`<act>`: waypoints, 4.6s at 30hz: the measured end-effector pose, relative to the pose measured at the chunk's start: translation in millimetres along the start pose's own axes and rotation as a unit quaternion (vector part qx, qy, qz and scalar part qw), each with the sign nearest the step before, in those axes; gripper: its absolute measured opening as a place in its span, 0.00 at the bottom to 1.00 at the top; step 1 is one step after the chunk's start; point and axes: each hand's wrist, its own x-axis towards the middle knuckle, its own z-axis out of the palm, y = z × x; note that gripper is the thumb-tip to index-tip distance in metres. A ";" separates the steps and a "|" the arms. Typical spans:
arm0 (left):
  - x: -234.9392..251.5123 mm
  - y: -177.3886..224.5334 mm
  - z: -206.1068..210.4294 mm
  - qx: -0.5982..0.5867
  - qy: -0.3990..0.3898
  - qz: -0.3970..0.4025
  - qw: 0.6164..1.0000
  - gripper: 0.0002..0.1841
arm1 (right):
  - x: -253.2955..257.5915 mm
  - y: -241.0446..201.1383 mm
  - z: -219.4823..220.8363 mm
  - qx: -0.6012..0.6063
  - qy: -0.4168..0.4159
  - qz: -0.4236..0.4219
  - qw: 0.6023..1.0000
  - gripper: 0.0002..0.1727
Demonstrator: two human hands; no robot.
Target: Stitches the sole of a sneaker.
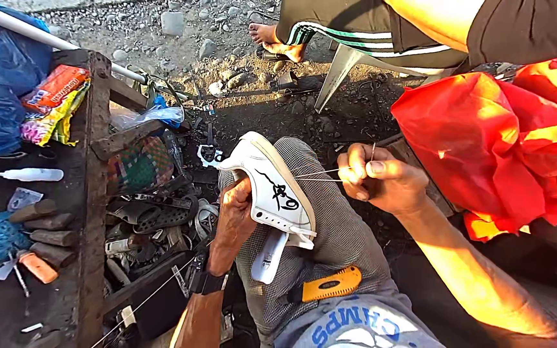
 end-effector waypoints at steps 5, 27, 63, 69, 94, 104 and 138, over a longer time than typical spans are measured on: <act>-1.1 1.7 2.4 0.012 0.012 0.027 0.999 0.05 | -3.3 -10.6 -3.6 -0.101 -0.035 0.037 0.994 0.07; -72.5 -49.9 -118.5 0.310 0.072 -0.284 0.905 0.19 | -72.0 -6.3 -67.7 -0.515 0.054 0.174 0.837 0.13; -2.1 23.0 -37.9 -0.138 -0.121 -0.124 0.975 0.17 | 11.0 13.5 1.8 -0.482 0.064 0.095 0.869 0.11; -27.2 56.3 10.5 -0.366 0.055 -0.297 0.880 0.26 | -8.7 -9.9 -14.1 -0.466 0.092 0.094 0.875 0.25; -14.5 56.8 57.9 -0.278 0.267 -0.244 0.890 0.08 | 32.7 30.5 11.2 -0.484 -0.054 -0.047 0.872 0.11; -9.5 55.7 67.1 -0.234 0.293 -0.223 0.900 0.06 | 75.7 -5.5 36.3 -0.675 -0.207 0.026 0.707 0.10; 3.0 19.1 -0.7 -0.124 0.139 -0.096 0.978 0.06 | 62.2 6.4 26.8 -0.706 -0.158 -0.139 0.676 0.10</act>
